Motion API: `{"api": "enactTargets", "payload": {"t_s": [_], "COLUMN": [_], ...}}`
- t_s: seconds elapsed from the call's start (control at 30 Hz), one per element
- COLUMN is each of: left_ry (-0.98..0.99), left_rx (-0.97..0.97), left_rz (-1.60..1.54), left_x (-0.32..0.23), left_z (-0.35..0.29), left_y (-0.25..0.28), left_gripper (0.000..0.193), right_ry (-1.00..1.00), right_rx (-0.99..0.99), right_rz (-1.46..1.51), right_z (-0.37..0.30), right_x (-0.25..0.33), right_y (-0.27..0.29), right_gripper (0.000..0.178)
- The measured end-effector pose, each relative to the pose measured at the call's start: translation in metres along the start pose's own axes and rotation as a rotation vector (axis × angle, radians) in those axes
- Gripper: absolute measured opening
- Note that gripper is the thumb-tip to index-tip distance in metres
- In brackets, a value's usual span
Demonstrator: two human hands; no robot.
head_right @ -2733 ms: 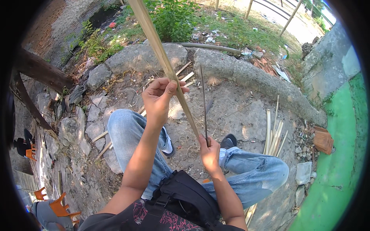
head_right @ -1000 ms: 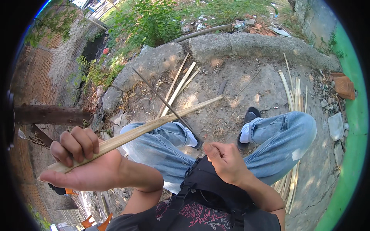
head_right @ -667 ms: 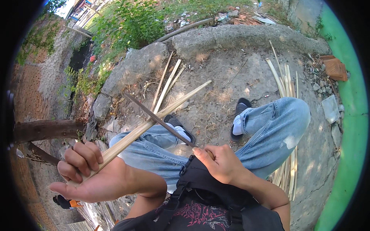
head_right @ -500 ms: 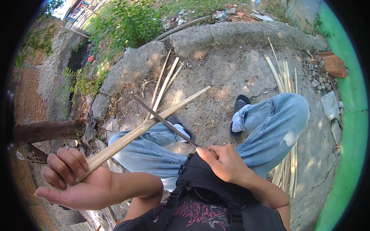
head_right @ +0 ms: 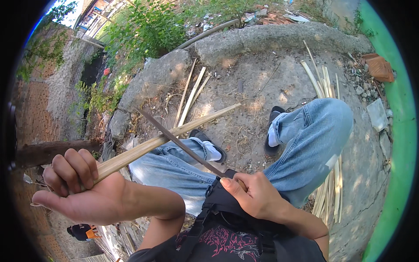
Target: The person scrapes and shaves bamboo strips using a knife.
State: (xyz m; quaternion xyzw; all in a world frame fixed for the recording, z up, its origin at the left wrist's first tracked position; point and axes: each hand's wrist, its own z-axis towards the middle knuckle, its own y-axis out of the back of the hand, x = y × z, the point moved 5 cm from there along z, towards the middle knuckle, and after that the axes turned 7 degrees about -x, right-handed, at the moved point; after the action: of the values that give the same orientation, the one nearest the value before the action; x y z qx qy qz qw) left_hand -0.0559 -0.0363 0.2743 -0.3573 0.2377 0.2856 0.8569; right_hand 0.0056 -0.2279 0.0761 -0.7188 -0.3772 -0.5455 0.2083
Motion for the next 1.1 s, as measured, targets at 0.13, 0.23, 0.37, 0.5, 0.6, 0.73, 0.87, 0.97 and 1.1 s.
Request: {"api": "enactTargets", "payload": {"t_s": [0.13, 0.23, 0.37, 0.5, 0.6, 0.73, 0.87, 0.97, 1.1], "left_ry": [-0.060, -0.096, -0.081, -0.099, -0.106, -0.128, -0.108, -0.102, -0.074], "left_rx": [-0.060, -0.142, -0.104, -0.113, -0.125, -0.161, -0.097, -0.076, -0.045], "left_rz": [0.079, 0.131, 0.107, 0.116, 0.135, 0.166, 0.118, 0.150, 0.102], "left_x": [-0.003, -0.004, -0.006, -0.006, -0.006, -0.004, -0.005, -0.004, -0.005], "left_z": [-0.005, -0.007, -0.012, -0.012, -0.014, -0.015, -0.017, -0.016, -0.018], "left_y": [-0.002, 0.002, -0.003, -0.004, -0.005, -0.005, -0.006, -0.008, -0.007], "left_gripper": [0.051, 0.051, 0.051, 0.051, 0.051, 0.050, 0.050, 0.050, 0.050], "right_ry": [0.007, -0.016, 0.058, 0.059, 0.182, 0.032, 0.179, 0.103, 0.132], "right_rx": [0.071, 0.030, 0.072, -0.050, 0.079, -0.020, 0.123, 0.047, 0.175], "right_rz": [0.031, -0.012, -0.004, -0.075, 0.004, 0.004, 0.122, 0.076, 0.109], "right_z": [-0.007, -0.002, -0.009, 0.008, -0.008, 0.025, 0.005, 0.026, 0.010], "right_x": [-0.004, -0.007, 0.010, -0.003, 0.024, -0.008, 0.026, 0.003, 0.027], "right_y": [-0.007, -0.007, -0.008, -0.005, -0.012, -0.010, -0.016, -0.016, -0.018], "right_gripper": [0.057, 0.057, 0.056, 0.053, 0.055, 0.050, 0.053, 0.050, 0.053]}}
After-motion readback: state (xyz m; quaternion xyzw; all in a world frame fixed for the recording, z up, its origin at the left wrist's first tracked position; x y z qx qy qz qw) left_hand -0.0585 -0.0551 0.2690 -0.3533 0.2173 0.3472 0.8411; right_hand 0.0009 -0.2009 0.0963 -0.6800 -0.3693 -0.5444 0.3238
